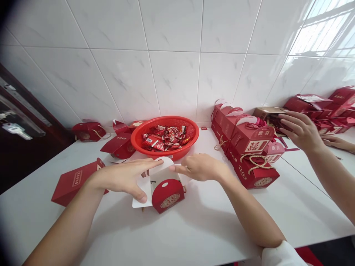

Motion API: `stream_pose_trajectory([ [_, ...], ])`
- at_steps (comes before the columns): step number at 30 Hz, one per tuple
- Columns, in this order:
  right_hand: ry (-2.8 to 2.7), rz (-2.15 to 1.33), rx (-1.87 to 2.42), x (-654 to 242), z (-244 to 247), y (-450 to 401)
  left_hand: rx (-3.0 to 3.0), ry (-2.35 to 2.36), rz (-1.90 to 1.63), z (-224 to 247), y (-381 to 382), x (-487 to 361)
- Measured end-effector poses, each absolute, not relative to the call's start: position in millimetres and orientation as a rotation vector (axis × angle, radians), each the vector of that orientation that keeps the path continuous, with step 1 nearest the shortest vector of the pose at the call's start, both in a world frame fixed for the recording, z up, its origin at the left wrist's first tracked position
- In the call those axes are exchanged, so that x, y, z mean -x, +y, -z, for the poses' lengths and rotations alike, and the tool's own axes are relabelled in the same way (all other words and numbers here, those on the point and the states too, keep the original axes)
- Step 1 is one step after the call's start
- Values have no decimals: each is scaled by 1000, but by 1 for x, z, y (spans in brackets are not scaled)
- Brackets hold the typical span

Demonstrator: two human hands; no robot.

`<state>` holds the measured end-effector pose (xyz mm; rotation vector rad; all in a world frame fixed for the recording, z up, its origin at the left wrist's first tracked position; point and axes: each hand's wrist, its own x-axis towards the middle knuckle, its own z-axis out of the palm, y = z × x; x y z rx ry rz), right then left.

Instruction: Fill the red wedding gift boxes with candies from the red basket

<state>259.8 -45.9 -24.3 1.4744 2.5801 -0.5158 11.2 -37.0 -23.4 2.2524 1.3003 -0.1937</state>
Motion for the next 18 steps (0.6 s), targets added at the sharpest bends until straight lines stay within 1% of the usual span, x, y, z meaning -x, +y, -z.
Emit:
stream_pose_trajectory([
  [3,2558,370,-1640,-249,29,-45,-2238,1309,243,26,-38,-18],
  [5,2543,302,-1664,-245,32,-45,-2239,1315,275,26,-38,-20],
  [9,2597,440,-1572,-251,29,-44,-2225,1349,301,26,-39,-20],
  [12,2585,544,-1422,-261,27,-42,-2190,1277,222,26,-39,-20],
  [15,2517,519,-1358,-263,31,-39,-2137,1199,168,27,-37,-21],
  [18,2504,425,-1419,-257,37,-37,-2105,1293,189,29,-36,-22],
])
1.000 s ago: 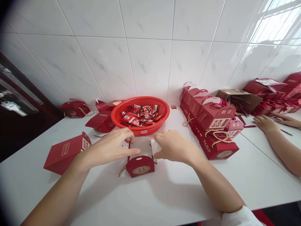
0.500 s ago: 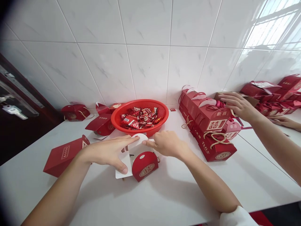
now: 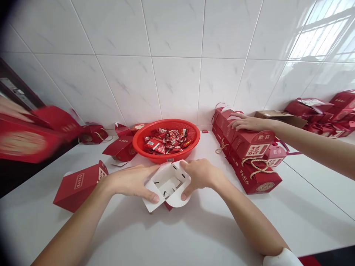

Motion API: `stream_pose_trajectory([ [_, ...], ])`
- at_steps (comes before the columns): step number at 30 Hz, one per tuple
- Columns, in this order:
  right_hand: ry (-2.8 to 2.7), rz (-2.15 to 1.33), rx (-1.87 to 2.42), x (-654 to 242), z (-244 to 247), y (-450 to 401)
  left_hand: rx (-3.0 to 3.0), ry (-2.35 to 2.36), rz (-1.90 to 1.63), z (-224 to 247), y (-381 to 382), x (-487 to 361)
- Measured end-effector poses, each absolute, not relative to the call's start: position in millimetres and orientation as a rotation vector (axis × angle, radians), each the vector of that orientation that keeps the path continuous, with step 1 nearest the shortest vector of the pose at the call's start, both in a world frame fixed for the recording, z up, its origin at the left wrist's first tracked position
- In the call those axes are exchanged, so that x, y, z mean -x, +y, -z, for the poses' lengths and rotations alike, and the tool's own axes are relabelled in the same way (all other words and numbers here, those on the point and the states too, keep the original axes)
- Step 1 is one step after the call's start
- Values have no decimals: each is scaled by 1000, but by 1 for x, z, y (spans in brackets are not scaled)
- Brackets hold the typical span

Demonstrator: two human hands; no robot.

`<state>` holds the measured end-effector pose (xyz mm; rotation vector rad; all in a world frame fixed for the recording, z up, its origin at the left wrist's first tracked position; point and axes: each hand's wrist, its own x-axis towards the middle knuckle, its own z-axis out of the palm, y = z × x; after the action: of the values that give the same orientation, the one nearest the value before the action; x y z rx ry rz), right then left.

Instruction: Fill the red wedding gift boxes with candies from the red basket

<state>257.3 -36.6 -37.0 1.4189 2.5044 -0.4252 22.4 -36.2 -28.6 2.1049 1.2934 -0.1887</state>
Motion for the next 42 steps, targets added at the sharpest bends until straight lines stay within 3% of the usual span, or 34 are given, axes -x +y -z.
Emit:
stream_pose_trajectory([
  [7,2486,139,-1563,-248,34,-43,-2142,1587,277,27,-46,-27],
  [12,2490,27,-1587,-249,28,-59,-2212,1543,135,17,-53,-22],
  [26,2678,127,-1569,-265,27,-46,-2159,1472,-112,14,-40,0],
  [33,3332,416,-1772,-278,34,8,-2184,1300,-595,16,4,4],
  [35,3432,651,-1820,-267,43,37,-2173,1290,-490,18,27,-9],
  [38,3361,1134,-2001,-244,61,80,-2177,1249,123,22,59,-40],
  [42,3213,1258,-2125,-227,85,116,-2209,1384,282,42,91,-73],
])
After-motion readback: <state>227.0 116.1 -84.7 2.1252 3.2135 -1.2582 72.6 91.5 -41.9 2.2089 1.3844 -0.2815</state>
